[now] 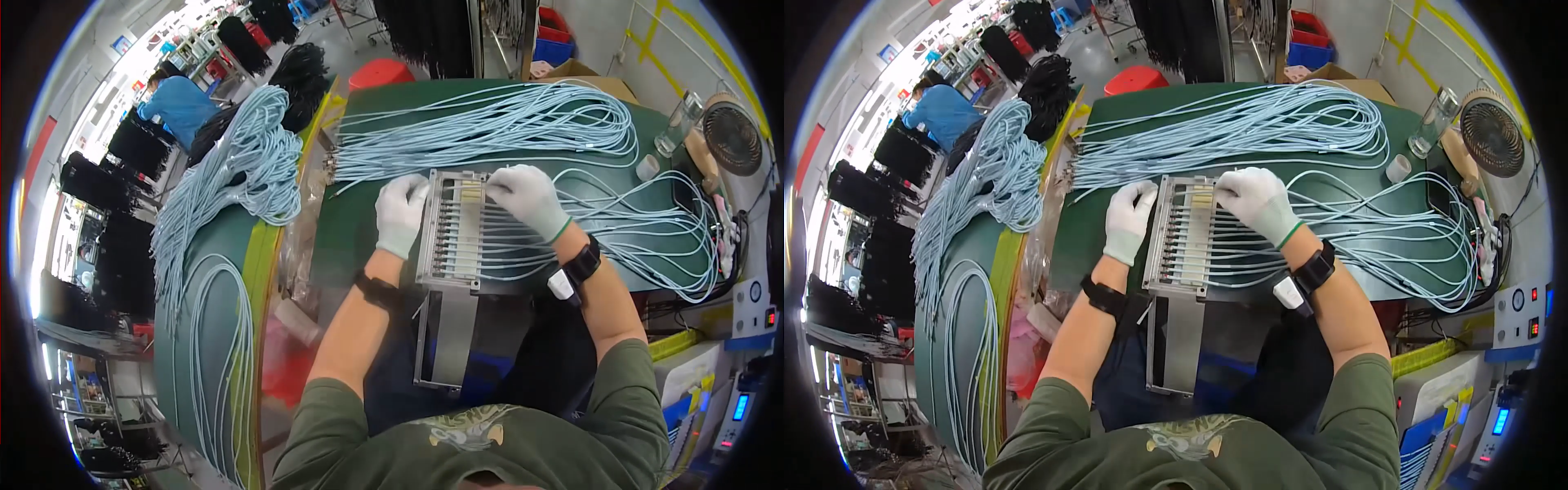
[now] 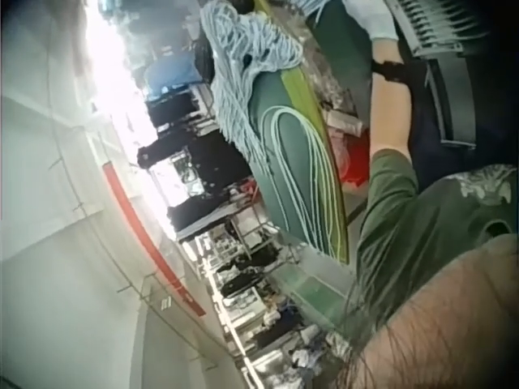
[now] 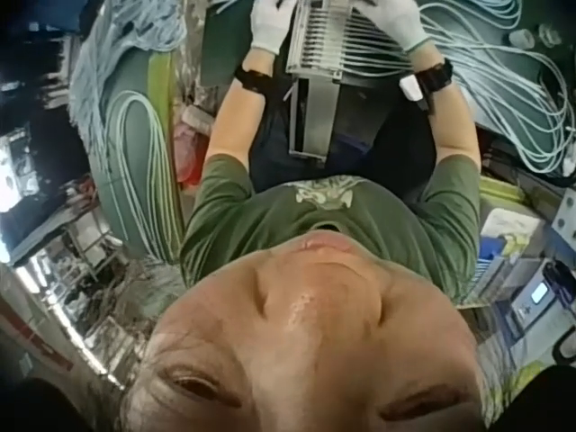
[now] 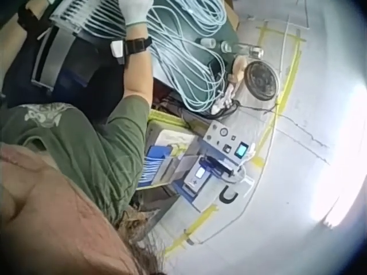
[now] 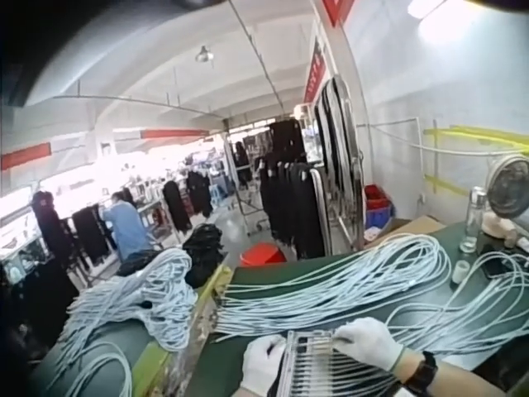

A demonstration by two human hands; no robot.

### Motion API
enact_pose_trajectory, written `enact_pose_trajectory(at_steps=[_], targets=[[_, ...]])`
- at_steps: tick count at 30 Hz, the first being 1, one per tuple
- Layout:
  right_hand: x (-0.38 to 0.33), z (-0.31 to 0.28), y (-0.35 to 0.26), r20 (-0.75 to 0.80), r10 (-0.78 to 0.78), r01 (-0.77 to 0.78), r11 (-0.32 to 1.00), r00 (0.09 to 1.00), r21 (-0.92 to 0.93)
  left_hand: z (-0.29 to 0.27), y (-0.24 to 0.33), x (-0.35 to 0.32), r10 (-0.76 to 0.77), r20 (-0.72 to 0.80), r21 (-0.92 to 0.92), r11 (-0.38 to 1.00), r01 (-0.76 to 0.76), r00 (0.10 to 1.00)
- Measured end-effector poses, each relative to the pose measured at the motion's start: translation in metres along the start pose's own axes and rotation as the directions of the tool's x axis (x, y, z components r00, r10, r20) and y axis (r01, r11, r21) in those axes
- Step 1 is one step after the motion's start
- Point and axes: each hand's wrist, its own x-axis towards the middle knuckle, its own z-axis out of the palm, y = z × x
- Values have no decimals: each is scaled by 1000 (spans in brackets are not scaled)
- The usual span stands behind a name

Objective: The person gathers a bundle of cables, places the ends into a metal fixture, and inserts the fixture into a machine. After removing the fixture, the person pulls the cables out, sets them on the table, and then places a new set of cables into the fixture one by one to repeat the process.

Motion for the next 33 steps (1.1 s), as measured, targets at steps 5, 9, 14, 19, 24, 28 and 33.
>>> enact_pose_trajectory(at_steps=[5, 9, 14, 19, 24, 28, 33], targets=[[-5, 3, 4, 74, 74, -71, 997, 995, -37, 3, -10, -5, -11, 50, 26, 1000, 9, 999], [-6, 3, 3, 104, 75, -67, 995, 992, -75, 4, -15, -6, -21, 46, 43, 999, 19, 999], [-7, 2, 5, 147, 72, -54, 991, 987, -122, 7, -13, -8, 23, 58, 57, 998, -26, 998], [-6, -1, 2, 161, 77, -52, 987, 984, -153, 8, -15, -9, 50, 61, 81, 995, -55, 997], [-7, 2, 2, 172, 63, -38, 988, 983, -147, 6, -13, -10, 5, 70, 74, 997, -10, 998], [-4, 7, -1, 140, 43, -29, 995, 989, -98, 5, -4, -5, 101, 183, 19, 994, -106, 978], [1, 9, 16, 73, 8, 3, 989, 997, -149, 15, 28, -17, 329, 344, 400, 796, -454, 880]])
